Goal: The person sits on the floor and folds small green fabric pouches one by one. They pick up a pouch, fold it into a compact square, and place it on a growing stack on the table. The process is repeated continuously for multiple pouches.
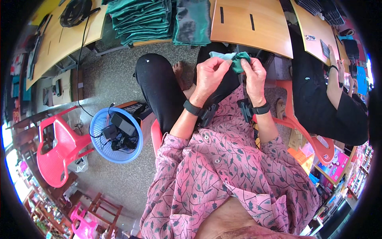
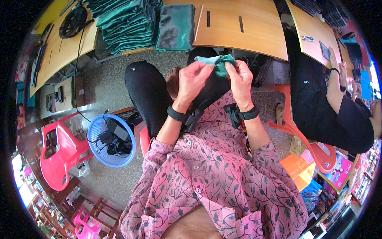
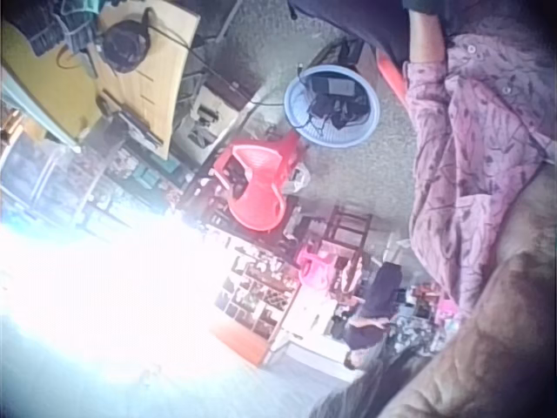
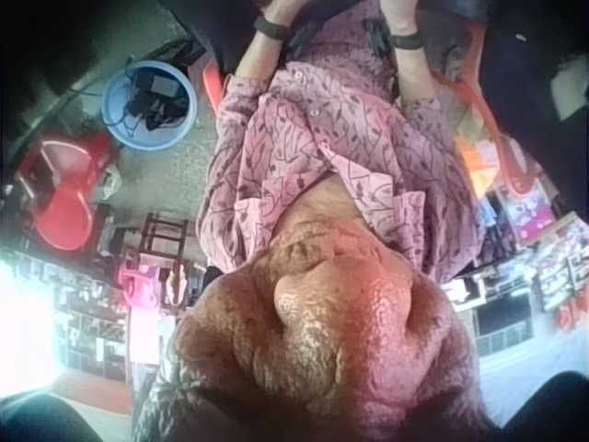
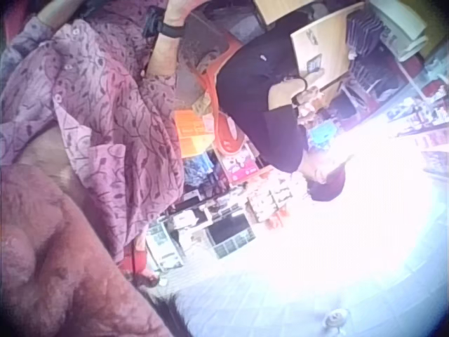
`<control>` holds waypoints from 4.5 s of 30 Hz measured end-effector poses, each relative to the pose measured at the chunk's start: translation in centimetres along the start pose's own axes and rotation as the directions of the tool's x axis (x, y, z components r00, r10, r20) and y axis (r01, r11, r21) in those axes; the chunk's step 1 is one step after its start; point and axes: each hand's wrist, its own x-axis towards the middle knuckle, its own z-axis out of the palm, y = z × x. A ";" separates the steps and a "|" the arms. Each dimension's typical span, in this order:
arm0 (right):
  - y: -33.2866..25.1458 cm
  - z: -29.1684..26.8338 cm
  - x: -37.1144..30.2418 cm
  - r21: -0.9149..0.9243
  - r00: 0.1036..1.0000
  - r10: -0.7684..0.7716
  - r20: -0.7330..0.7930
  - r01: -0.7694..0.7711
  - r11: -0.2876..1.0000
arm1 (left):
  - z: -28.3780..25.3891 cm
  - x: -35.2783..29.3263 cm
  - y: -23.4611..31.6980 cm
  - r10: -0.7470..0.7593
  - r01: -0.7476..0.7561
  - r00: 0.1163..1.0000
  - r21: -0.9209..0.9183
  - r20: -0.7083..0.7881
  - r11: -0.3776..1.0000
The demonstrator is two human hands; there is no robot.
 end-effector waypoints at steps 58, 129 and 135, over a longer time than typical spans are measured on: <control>-0.2 2.1 -2.3 -0.429 0.922 -0.276 0.272 0.373 0.823 | 1.6 0.2 -3.4 0.112 -0.133 0.962 -0.066 -0.250 0.989; 2.3 -1.4 1.0 -0.258 0.993 -0.084 0.088 0.104 0.961 | 0.8 -0.4 -1.9 -0.110 0.443 0.855 -0.602 0.507 0.665; 2.6 -0.8 0.6 -0.291 0.994 -0.105 0.018 0.105 0.951 | 0.4 0.2 -2.6 -0.217 0.432 0.889 -0.582 0.404 0.689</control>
